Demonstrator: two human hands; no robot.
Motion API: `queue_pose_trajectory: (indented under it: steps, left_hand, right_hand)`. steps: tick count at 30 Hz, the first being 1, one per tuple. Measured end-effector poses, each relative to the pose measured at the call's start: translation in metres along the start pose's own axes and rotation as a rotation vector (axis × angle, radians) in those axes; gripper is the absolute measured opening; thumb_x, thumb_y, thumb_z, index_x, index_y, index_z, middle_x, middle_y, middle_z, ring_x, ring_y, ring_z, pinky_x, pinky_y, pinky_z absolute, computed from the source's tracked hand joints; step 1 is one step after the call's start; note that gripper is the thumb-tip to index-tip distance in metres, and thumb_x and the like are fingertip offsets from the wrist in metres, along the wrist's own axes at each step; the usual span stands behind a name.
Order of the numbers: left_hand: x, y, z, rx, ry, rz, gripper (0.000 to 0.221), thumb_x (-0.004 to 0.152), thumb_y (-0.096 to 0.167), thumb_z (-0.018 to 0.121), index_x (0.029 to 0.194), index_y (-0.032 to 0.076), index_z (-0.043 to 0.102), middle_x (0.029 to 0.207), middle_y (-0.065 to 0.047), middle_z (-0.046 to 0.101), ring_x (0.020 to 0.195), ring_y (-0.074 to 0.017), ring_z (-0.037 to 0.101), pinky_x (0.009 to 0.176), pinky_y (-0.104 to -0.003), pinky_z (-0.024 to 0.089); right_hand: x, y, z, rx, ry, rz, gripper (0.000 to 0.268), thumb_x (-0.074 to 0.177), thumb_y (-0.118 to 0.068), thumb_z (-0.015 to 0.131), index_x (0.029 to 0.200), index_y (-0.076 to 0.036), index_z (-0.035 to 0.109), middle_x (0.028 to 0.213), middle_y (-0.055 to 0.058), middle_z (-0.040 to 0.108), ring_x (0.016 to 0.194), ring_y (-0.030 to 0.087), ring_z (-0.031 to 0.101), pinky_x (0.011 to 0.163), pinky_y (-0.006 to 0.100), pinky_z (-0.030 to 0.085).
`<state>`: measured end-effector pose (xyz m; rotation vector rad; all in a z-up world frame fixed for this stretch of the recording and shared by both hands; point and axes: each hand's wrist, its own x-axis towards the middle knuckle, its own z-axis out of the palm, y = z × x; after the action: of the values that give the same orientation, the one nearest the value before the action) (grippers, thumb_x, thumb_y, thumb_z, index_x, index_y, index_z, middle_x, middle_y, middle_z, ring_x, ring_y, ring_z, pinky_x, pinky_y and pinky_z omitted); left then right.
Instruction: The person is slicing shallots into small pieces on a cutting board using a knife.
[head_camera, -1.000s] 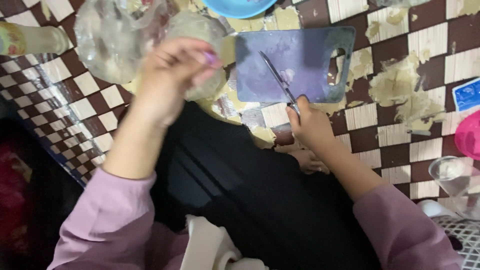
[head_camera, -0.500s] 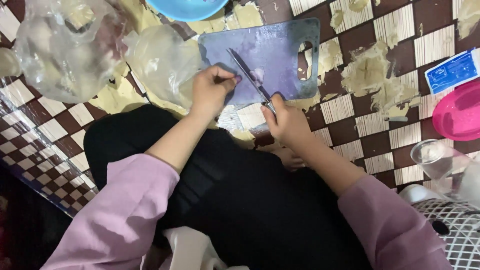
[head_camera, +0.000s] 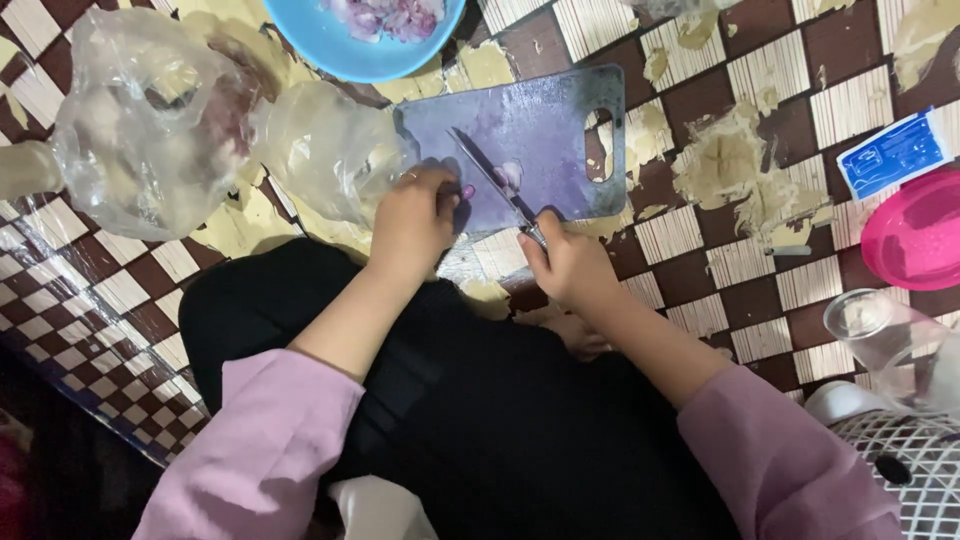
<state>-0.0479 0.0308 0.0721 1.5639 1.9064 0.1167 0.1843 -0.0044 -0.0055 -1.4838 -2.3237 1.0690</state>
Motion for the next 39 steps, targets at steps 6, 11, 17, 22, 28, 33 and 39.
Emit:
queue_pose_trajectory:
  steps: [6,11,17,22,28,33,39]
  left_hand:
    - [0.005,-0.012,0.027,-0.030,0.052,0.122,0.021,0.086,0.010,0.073,0.107,0.010,0.075,0.094,-0.012,0.070,0.096,-0.0387,0.072,0.079,-0.048,0.060]
    - [0.009,-0.011,0.038,-0.104,0.118,0.065,0.014,0.086,0.013,0.078,0.100,0.008,0.076,0.086,-0.010,0.069,0.089,-0.0357,0.073,0.075,-0.043,0.060]
    - [0.014,-0.017,0.050,-0.444,0.111,-0.204,0.011,0.087,0.016,0.080,0.093,0.007,0.076,0.076,-0.011,0.073,0.076,-0.0257,0.073,0.068,-0.035,0.057]
    - [0.018,-0.012,0.054,-0.695,0.110,-0.343,0.004,0.088,0.008,0.076,0.090,0.004,0.077,0.071,-0.010,0.074,0.061,-0.0114,0.070,0.060,-0.022,0.055]
    - [0.013,-0.007,0.058,-0.682,0.140,-0.343,0.005,0.089,0.005,0.076,0.091,0.000,0.076,0.074,-0.014,0.075,0.063,-0.0138,0.073,0.059,-0.024,0.058]
    - [0.008,-0.002,0.057,-0.548,0.200,-0.316,0.005,0.091,0.010,0.077,0.088,0.007,0.078,0.072,-0.010,0.075,0.065,-0.0139,0.070,0.062,-0.027,0.056]
    - [0.011,-0.008,0.065,-0.476,0.240,-0.262,0.007,0.091,0.011,0.077,0.085,0.010,0.079,0.068,-0.008,0.074,0.065,-0.0140,0.069,0.061,-0.028,0.055]
  right_hand:
    - [0.001,0.002,0.000,0.009,0.014,-0.036,0.036,0.104,-0.038,0.049,0.109,-0.004,0.058,0.048,0.011,0.057,0.047,0.032,0.067,0.047,0.036,0.053]
    - [0.002,0.006,0.006,-0.014,0.025,-0.044,0.039,0.104,-0.040,0.049,0.113,-0.003,0.057,0.047,0.011,0.056,0.044,0.032,0.065,0.045,0.038,0.051]
    - [-0.003,0.008,0.012,0.023,0.037,-0.032,0.037,0.104,-0.038,0.050,0.112,-0.002,0.058,0.045,0.009,0.053,0.039,0.029,0.061,0.042,0.034,0.049]
    - [-0.014,-0.003,0.011,0.001,0.094,0.007,0.043,0.105,-0.043,0.046,0.114,-0.003,0.058,0.046,0.010,0.053,0.041,0.031,0.063,0.042,0.038,0.050]
    - [-0.018,-0.008,0.009,-0.115,0.090,0.035,0.038,0.105,-0.037,0.048,0.111,-0.003,0.062,0.047,0.008,0.056,0.043,0.031,0.065,0.043,0.039,0.051]
    - [-0.021,-0.006,0.011,-0.296,0.169,-0.059,0.032,0.103,-0.038,0.050,0.104,-0.007,0.060,0.046,0.000,0.053,0.040,0.021,0.063,0.043,0.029,0.050]
    - [-0.023,0.004,0.023,-0.359,0.230,-0.114,0.032,0.102,-0.037,0.052,0.103,-0.006,0.060,0.046,-0.001,0.053,0.040,0.019,0.061,0.042,0.029,0.050]
